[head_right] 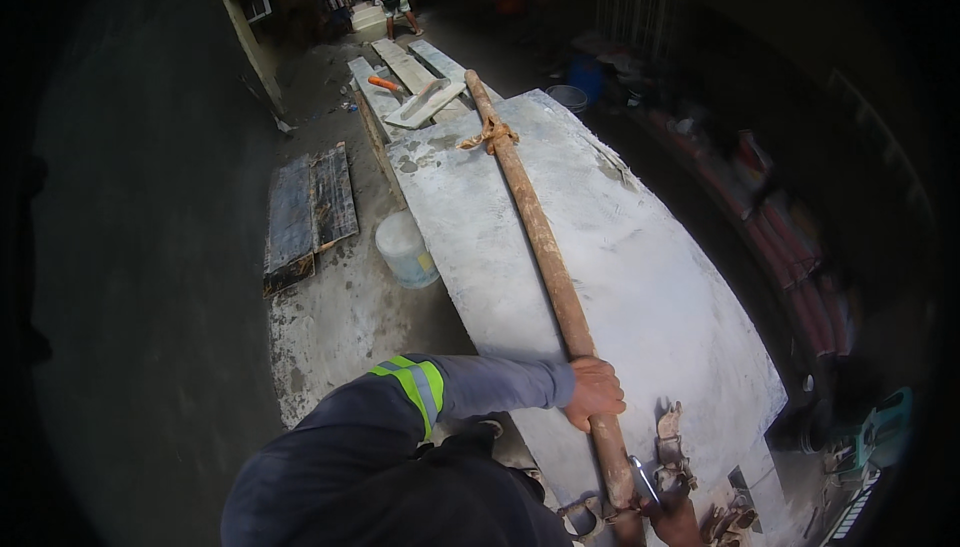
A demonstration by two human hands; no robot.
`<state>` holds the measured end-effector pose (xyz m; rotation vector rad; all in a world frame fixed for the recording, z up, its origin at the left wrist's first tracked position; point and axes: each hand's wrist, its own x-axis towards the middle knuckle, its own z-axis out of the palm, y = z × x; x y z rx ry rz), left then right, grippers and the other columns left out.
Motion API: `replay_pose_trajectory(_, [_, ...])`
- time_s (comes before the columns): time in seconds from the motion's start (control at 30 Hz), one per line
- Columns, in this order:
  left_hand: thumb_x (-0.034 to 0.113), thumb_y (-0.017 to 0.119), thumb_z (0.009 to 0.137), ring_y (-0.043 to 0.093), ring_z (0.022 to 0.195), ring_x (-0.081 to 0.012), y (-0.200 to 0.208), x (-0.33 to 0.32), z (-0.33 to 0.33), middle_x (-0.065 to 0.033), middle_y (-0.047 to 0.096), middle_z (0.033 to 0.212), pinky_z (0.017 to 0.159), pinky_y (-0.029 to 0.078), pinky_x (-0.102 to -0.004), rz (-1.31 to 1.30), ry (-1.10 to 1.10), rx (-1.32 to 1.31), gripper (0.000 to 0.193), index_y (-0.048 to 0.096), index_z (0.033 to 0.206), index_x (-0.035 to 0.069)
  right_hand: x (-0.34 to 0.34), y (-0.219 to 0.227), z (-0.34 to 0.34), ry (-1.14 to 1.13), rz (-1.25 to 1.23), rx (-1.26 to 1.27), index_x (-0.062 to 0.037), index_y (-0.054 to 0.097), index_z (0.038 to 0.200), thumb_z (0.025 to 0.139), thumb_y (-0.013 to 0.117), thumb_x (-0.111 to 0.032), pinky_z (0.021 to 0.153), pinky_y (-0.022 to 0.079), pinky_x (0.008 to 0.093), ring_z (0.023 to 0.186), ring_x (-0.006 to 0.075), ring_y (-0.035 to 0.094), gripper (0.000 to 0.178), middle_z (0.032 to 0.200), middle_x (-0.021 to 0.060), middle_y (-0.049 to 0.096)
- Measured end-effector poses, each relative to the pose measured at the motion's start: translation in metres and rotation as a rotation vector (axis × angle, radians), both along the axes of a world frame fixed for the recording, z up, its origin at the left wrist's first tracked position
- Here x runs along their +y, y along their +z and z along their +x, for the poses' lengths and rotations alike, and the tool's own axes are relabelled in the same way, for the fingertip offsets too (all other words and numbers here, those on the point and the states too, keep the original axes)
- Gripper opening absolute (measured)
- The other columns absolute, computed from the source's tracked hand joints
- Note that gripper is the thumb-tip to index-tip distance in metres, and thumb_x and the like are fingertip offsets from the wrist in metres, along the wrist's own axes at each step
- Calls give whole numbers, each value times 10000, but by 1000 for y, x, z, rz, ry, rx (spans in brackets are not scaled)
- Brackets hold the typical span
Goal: The person assembles a metal scaffolding pole by attaching metal clamps and tightening them with a wrench. They then walk to a storage area and pick up a coil of wire.
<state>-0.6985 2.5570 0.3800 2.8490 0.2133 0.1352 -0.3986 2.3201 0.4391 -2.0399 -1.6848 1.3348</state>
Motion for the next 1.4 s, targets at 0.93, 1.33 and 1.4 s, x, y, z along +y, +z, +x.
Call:
replay_pose_trajectory(0.93, [314,863,661,662,855,-284,22,2,13,-95,657,879,800,535,-427,24,-41,28,466,663,996,58,-48,150,-53,212,-103,-864,-70,660,1323,992,548,-39,654,596,396,671,266,734,351,782,159,721])
replay_pose_trajectory(1.33, [296,845,688,664,863,-304,20,7,8,-94,653,885,787,533,-444,-13,-80,-7,441,620,986,61,18,158,-139,357,-325,-1039,-31,742,1034,864,697,-78,633,593,341,738,216,755,182,808,109,746])
replay_pose_trajectory(1.4, [318,844,718,673,897,-287,22,7,8,-97,668,896,812,532,-431,-5,-74,24,420,629,980,70,31,155,-151,463,-257,-1044,-56,776,852,807,750,-104,684,593,333,816,221,761,71,864,107,765])
